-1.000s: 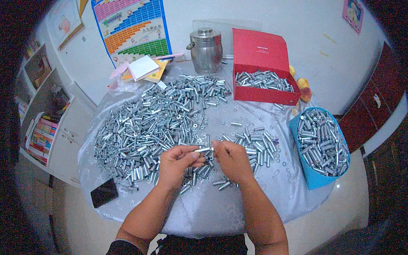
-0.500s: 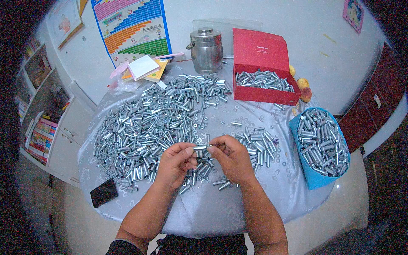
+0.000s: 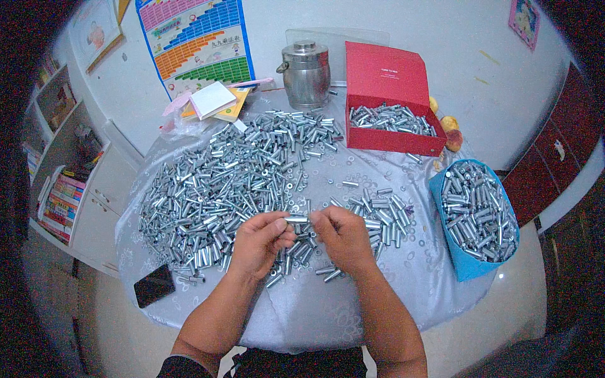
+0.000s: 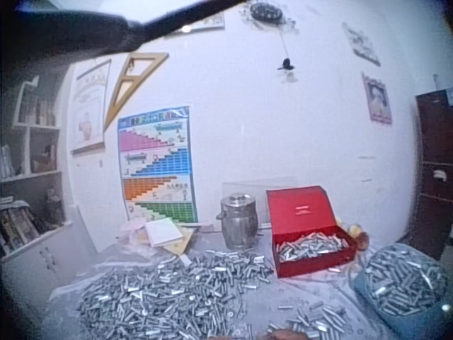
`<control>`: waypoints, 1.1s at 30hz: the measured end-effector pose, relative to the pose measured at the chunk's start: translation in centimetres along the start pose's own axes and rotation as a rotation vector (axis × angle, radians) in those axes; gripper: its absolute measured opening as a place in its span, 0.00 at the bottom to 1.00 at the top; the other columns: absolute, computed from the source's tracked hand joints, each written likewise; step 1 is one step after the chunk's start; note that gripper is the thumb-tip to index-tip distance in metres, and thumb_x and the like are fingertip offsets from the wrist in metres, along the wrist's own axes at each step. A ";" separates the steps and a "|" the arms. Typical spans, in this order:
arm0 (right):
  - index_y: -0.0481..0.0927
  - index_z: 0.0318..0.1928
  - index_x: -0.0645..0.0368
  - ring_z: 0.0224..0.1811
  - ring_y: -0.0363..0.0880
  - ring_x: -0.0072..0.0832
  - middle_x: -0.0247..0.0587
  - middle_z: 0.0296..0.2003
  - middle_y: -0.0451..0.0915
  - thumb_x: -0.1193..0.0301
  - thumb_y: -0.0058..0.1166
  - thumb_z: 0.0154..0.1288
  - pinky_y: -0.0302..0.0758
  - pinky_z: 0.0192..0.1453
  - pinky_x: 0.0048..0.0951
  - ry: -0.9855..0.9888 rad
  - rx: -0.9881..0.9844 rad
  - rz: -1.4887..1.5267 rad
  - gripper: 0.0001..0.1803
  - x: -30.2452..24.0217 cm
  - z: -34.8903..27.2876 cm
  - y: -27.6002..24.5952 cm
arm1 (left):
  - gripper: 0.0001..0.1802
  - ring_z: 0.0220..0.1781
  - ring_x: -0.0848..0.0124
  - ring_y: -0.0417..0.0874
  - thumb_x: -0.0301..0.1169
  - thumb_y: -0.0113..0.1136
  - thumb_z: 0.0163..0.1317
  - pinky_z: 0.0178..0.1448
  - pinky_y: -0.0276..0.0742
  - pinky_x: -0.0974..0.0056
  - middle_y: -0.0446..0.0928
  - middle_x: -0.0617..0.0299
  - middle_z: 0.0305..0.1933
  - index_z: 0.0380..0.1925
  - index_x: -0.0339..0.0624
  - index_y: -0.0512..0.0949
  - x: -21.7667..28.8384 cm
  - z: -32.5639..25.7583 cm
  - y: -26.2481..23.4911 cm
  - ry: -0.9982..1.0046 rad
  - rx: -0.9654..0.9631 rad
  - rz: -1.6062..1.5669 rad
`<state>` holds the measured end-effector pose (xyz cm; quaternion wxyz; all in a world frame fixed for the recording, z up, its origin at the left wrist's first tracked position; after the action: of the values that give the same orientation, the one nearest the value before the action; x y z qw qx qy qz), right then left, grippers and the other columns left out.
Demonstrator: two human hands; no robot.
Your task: The person sits at a table covered with a white cloth and assembles small metal hardware components by hand. They pick up cylindrical metal pieces and washers from a large pile, fit them together, and place the assembled units into a blue container.
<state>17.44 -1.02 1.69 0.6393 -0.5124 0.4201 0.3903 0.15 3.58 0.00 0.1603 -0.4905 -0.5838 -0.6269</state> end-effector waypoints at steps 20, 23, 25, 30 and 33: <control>0.79 0.36 0.63 0.28 0.72 0.16 0.31 0.25 0.76 0.69 0.56 0.68 0.69 0.31 0.22 -0.003 0.041 0.227 0.09 -1.6 -0.2 0.7 | 0.10 0.33 0.68 0.86 0.23 0.58 0.65 0.38 0.86 0.69 0.83 0.53 0.35 0.45 0.31 0.78 -0.2 0.3 -0.2 0.048 -0.050 -0.043; 0.78 0.37 0.63 0.28 0.72 0.16 0.31 0.26 0.76 0.69 0.56 0.68 0.69 0.31 0.22 -0.053 0.030 0.234 0.09 -1.1 -0.1 0.8 | 0.10 0.33 0.68 0.86 0.24 0.58 0.65 0.38 0.86 0.69 0.83 0.53 0.35 0.45 0.31 0.78 -0.2 0.3 -0.2 0.053 -0.052 -0.046; 0.78 0.38 0.63 0.28 0.72 0.16 0.31 0.27 0.77 0.70 0.56 0.68 0.70 0.32 0.21 -0.026 -0.005 0.162 0.08 -0.5 -0.1 0.6 | 0.10 0.33 0.68 0.86 0.23 0.57 0.65 0.37 0.85 0.68 0.82 0.54 0.35 0.44 0.31 0.78 -0.2 0.2 -0.1 0.053 -0.041 -0.012; 0.76 0.42 0.63 0.30 0.74 0.16 0.32 0.31 0.79 0.74 0.57 0.66 0.72 0.34 0.20 -0.069 -0.011 0.344 0.08 -0.8 0.0 0.9 | 0.10 0.33 0.68 0.86 0.24 0.58 0.65 0.39 0.86 0.67 0.83 0.53 0.36 0.45 0.31 0.78 -0.1 0.1 0.0 0.075 -0.062 -0.029; 0.77 0.41 0.63 0.32 0.75 0.16 0.33 0.31 0.79 0.74 0.58 0.66 0.73 0.36 0.20 -0.072 0.021 0.325 0.07 -1.7 -0.3 0.8 | 0.10 0.33 0.68 0.86 0.24 0.58 0.65 0.39 0.86 0.67 0.82 0.53 0.36 0.45 0.31 0.77 -0.1 0.0 0.2 0.074 -0.085 -0.066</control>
<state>16.07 -1.33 2.93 0.5877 -0.4168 0.4782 0.5022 0.32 3.48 0.01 0.1403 -0.4537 -0.5661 -0.6738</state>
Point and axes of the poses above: each hand's wrist, its own z-axis towards the middle knuckle, its own y-axis out of the palm, x = y × z, the point moved 6 cm from there along z, towards the middle knuckle
